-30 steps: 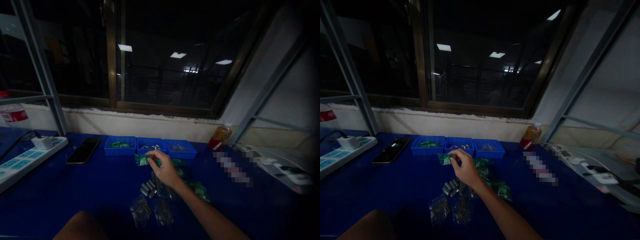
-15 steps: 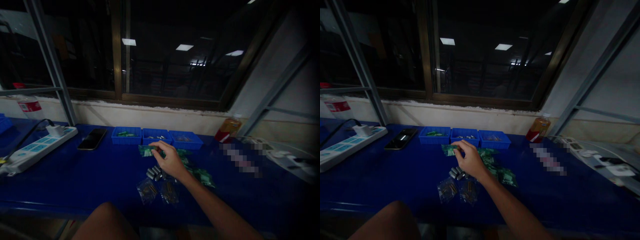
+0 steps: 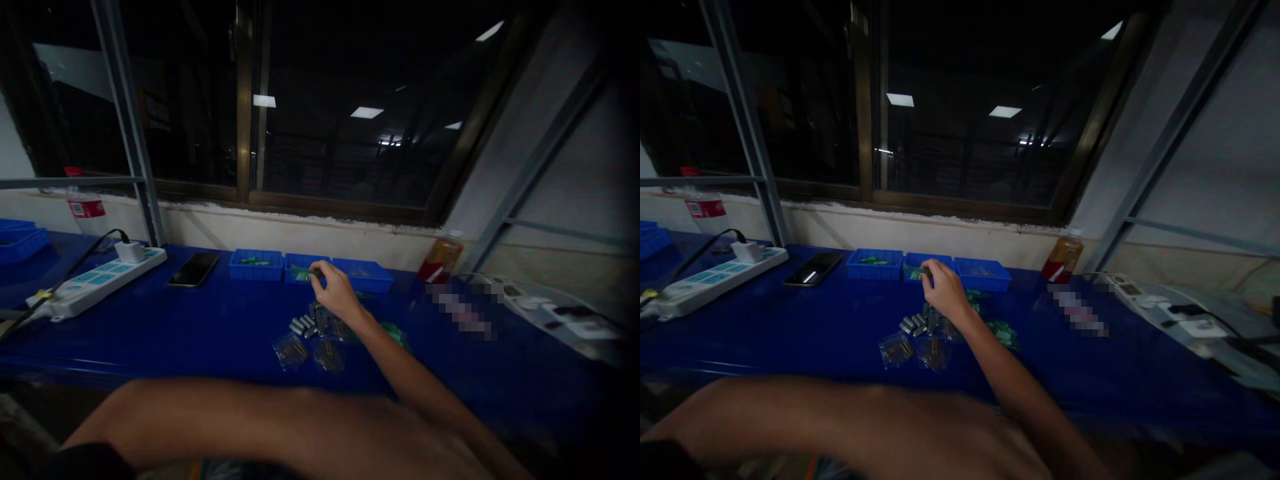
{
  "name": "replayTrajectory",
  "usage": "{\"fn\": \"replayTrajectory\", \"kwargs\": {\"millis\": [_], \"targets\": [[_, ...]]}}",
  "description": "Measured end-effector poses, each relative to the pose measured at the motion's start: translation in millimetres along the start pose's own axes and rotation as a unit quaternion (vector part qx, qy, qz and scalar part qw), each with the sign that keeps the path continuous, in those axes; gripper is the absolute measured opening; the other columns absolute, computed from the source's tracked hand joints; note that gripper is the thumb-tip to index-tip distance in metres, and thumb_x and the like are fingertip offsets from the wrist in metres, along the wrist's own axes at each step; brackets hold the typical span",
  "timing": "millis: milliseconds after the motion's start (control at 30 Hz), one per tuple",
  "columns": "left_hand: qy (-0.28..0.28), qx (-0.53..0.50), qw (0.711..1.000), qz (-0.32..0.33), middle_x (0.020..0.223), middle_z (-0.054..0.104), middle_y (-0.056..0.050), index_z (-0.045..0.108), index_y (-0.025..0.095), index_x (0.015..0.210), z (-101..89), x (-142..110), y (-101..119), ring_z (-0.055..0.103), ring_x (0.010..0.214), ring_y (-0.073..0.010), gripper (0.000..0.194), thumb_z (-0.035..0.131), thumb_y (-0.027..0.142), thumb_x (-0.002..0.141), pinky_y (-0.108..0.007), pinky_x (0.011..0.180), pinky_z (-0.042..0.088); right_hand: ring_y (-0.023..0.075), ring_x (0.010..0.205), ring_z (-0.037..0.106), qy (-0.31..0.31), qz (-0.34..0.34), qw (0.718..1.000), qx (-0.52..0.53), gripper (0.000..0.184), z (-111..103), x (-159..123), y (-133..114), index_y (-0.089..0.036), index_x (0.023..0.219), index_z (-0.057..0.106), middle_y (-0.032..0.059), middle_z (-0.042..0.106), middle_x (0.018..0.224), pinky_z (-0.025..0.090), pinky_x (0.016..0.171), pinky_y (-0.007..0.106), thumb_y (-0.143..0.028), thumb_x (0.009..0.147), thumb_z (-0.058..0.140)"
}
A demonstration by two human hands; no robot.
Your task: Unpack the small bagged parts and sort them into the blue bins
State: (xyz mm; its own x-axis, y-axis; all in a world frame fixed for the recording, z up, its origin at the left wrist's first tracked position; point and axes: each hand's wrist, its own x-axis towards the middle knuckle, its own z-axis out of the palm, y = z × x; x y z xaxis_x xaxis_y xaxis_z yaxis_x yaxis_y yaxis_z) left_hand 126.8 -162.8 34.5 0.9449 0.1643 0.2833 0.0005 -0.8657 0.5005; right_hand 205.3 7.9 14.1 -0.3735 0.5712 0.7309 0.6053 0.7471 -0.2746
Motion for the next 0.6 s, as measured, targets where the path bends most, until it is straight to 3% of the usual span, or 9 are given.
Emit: {"fn": "replayTrajectory", "kwargs": {"millis": [67,100,167,233,267,367,467,533,600], "targets": [[0.125,-0.028,0.991,-0.031,0.103,0.06,-0.003,0.061,0.025,0.097,-45.2,-14.6,-43.9,0.054,0.099,-0.0164,0.02,0.046,0.033,0.085,-0.029,0.083,0.043,0.0164,0.074,0.052,0.003,-0.004,0.999,-0.033,0.012,1.5,10.5,13.2,-0.018,0.085,0.053,0.0041,0.058,0.079,0.04,0.069,0.028,-0.017,0.076,0.045],[0.26,-0.048,0.96,-0.094,0.096,0.062,-0.004,0.061,0.022,0.092,-65.4,-25.6,-69.5,0.055,0.094,-0.0171,0.02,0.048,0.034,0.083,-0.03,0.083,0.042,0.0167,0.073,0.051,0.01,-0.005,0.999,-0.045,0.011,2.5,16.8,18.5,-0.018,0.083,0.053,0.0038,0.057,0.078,0.04,0.068,0.028,-0.016,0.074,0.046],[0.487,-0.136,0.827,-0.246,0.082,0.061,-0.005,0.06,0.018,0.087,-96.3,-51.4,-119.3,0.056,0.077,-0.0162,0.029,0.049,0.044,0.08,-0.028,0.068,0.044,0.0176,0.076,0.05,0.034,-0.023,0.997,-0.07,0.011,5.4,28.0,24.6,-0.018,0.078,0.053,0.0046,0.055,0.077,0.04,0.07,0.029,-0.012,0.072,0.045],[0.564,-0.247,0.708,-0.345,0.076,0.057,-0.004,0.058,0.015,0.089,-112.2,-75.5,-157.5,0.052,0.062,-0.013,0.042,0.046,0.054,0.079,-0.023,0.054,0.04,0.019,0.08,0.048,0.043,-0.06,0.992,-0.1,0.013,10.6,33.2,24.0,-0.017,0.073,0.054,0.0064,0.054,0.078,0.039,0.073,0.03,-0.009,0.07,0.045],[0.556,-0.292,0.683,-0.374,0.074,0.056,-0.004,0.057,0.014,0.09,-114.9,-84.5,-170.2,0.051,0.058,-0.0119,0.046,0.045,0.057,0.078,-0.022,0.05,0.037,0.0197,0.082,0.047,0.035,-0.084,0.989,-0.117,0.013,14.2,32.7,21.6,-0.017,0.072,0.055,0.0073,0.054,0.081,0.038,0.075,0.031,-0.008,0.07,0.046],[0.484,-0.35,0.709,-0.375,0.078,0.058,-0.005,0.057,0.014,0.095,-109.5,-94.2,-183.8,0.051,0.057,-0.011,0.049,0.051,0.058,0.075,-0.02,0.048,0.035,0.0213,0.089,0.045,-0.025,-0.154,0.975,-0.16,0.014,26.0,22.0,10.1,-0.018,0.074,0.057,0.0087,0.054,0.091,0.038,0.076,0.033,-0.009,0.071,0.048],[0.47,-0.327,0.748,-0.337,0.076,0.057,-0.003,0.057,0.013,0.096,-99.3,-88.0,-177.6,0.051,0.059,-0.0096,0.039,0.067,0.039,0.068,-0.02,0.053,0.036,0.0213,0.09,0.043,-0.045,-0.173,0.967,-0.183,0.013,32.8,10.1,0.9,-0.019,0.076,0.059,0.0086,0.053,0.094,0.037,0.076,0.033,-0.011,0.074,0.048],[0.489,-0.311,0.745,-0.331,0.077,0.057,-0.003,0.056,0.013,0.099,-95.9,-85.4,-173.4,0.052,0.064,-0.01,0.04,0.071,0.027,0.064,-0.02,0.057,0.038,0.0204,0.088,0.044,-0.024,-0.155,0.97,-0.186,0.014,31.9,7.4,-1.0,-0.019,0.076,0.059,0.0082,0.053,0.09,0.037,0.075,0.032,-0.012,0.076,0.047],[0.496,-0.307,0.737,-0.343,0.085,0.058,-0.004,0.054,0.015,0.103,-95.3,-87.1,-172.1,0.053,0.071,-0.0113,0.044,0.07,0.026,0.064,-0.021,0.059,0.039,0.0196,0.085,0.044,0.002,-0.133,0.974,-0.183,0.014,28.0,8.0,-0.9,-0.019,0.075,0.059,0.0076,0.052,0.087,0.037,0.075,0.031,-0.012,0.077,0.046]]}}
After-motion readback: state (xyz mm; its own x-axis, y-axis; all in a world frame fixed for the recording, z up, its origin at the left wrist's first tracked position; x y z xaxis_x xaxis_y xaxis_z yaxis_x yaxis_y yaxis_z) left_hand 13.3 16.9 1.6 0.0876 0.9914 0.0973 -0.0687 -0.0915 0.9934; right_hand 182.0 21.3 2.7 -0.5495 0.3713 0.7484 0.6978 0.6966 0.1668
